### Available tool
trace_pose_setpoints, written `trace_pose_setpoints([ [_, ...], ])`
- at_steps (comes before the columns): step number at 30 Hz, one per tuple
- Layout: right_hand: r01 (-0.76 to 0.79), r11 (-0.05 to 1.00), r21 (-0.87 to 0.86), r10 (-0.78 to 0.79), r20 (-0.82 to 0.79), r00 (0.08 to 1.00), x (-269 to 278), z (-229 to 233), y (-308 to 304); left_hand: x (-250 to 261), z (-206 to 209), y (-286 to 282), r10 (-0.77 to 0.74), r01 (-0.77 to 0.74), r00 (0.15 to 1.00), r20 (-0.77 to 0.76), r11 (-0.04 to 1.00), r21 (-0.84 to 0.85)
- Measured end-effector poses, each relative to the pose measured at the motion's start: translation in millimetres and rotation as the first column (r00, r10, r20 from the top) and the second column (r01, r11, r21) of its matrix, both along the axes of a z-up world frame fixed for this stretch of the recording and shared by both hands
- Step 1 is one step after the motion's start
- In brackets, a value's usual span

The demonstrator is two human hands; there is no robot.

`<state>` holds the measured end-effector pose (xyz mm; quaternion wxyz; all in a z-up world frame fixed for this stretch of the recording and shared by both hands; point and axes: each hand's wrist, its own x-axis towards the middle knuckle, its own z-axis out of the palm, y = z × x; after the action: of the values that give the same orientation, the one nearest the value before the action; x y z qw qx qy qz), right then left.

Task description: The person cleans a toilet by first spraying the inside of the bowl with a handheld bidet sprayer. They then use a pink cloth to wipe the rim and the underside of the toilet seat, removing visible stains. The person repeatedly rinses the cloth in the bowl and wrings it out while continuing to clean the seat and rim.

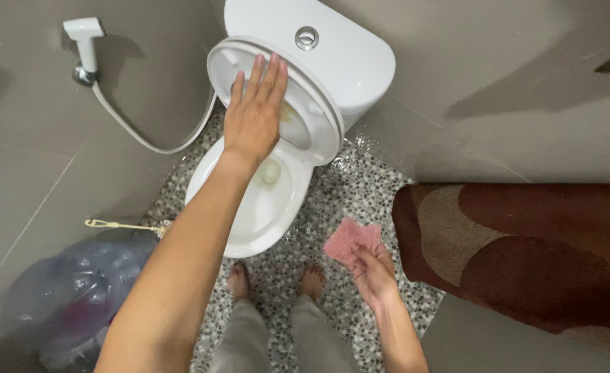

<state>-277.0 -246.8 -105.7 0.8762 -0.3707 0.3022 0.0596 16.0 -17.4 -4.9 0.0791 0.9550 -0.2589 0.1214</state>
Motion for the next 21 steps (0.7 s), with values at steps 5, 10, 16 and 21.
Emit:
trace_pose_setpoints([
  [5, -0.085, 0.996, -0.03, 0.085, -0.004, 0.996, -7, 20, -7, 7, 5, -9, 0.114, -0.11, 0.993, -0.037, 0.99, 0.091],
  [10, -0.213, 0.974, -0.074, 0.2, -0.15, 0.968, 0, 47, 15, -14, 9, -4, 0.07, -0.07, 0.998, -0.009, 0.998, 0.002],
  [16, -0.573, 0.758, -0.312, 0.617, 0.054, 0.785, -3, 94, 61, -157, -30, 23, -0.405, -0.184, 0.594, -0.695, 0.773, -0.608],
  [21, -0.613, 0.504, -0.609, 0.771, -0.004, 0.637, -25, 145, 120, -299, -8, 101, -0.57, -0.697, 0.224, -0.791, 0.474, -0.538],
])
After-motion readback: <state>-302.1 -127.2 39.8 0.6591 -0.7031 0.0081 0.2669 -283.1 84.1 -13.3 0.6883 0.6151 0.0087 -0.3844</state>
